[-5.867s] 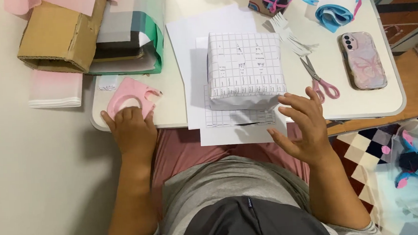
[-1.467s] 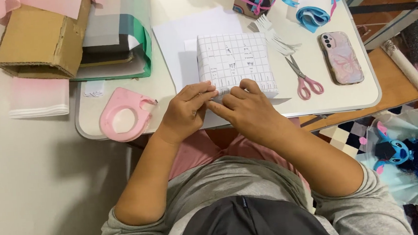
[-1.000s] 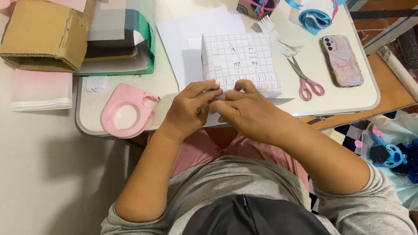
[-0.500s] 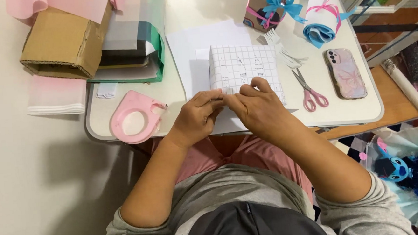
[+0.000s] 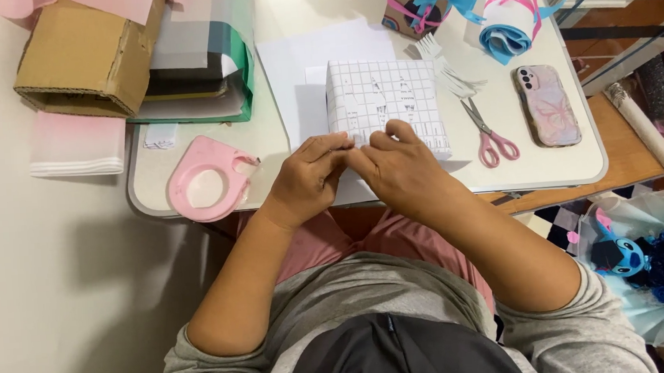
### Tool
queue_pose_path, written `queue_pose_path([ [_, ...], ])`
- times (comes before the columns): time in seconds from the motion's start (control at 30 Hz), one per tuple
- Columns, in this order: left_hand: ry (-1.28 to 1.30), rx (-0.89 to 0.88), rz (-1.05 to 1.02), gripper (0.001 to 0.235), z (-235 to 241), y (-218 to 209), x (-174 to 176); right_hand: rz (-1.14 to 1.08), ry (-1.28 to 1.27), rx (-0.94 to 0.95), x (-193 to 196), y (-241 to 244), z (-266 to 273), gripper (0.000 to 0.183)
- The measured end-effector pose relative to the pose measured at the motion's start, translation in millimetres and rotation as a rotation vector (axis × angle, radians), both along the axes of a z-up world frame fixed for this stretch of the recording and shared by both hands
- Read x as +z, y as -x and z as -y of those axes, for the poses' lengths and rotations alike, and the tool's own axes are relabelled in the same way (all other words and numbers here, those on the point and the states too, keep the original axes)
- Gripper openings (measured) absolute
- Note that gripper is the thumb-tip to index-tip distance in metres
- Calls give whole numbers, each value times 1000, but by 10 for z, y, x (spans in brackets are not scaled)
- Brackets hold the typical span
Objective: Wrapping a small rectangular box with white paper and securing the edges with tape at a design station.
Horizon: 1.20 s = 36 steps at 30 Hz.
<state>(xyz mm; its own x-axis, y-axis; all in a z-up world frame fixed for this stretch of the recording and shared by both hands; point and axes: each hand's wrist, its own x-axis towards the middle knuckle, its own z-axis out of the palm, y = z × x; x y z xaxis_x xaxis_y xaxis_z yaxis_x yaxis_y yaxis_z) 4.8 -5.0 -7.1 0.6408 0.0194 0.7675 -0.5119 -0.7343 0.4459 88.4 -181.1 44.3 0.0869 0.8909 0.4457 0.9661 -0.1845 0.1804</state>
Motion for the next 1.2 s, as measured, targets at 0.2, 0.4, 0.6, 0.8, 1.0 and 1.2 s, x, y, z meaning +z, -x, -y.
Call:
queue_pose_path([
  [0.2,-17,6,19,12,-7,-20,-68,118,-42,-82,13,0,-17,16],
  [0.4,-71,-12,59,13,1,-21,-2,149,-89,-114,142,61,-35,17],
  [0.6,-192,39,85,13,-2,-22,15,180,-129,-138,61,24,-36,22],
  [0.8,-191,42,64,21,9,-25,0,215,-244,-143,31,-58,-6,20],
  [1.0,-207,21,46,22,16,-30,-23,44,-249,-40,-109,-283,50,20],
  [1.2,-177,5,61,23,23,-33,-16,-99,-171,-40,13,-287,112,5],
])
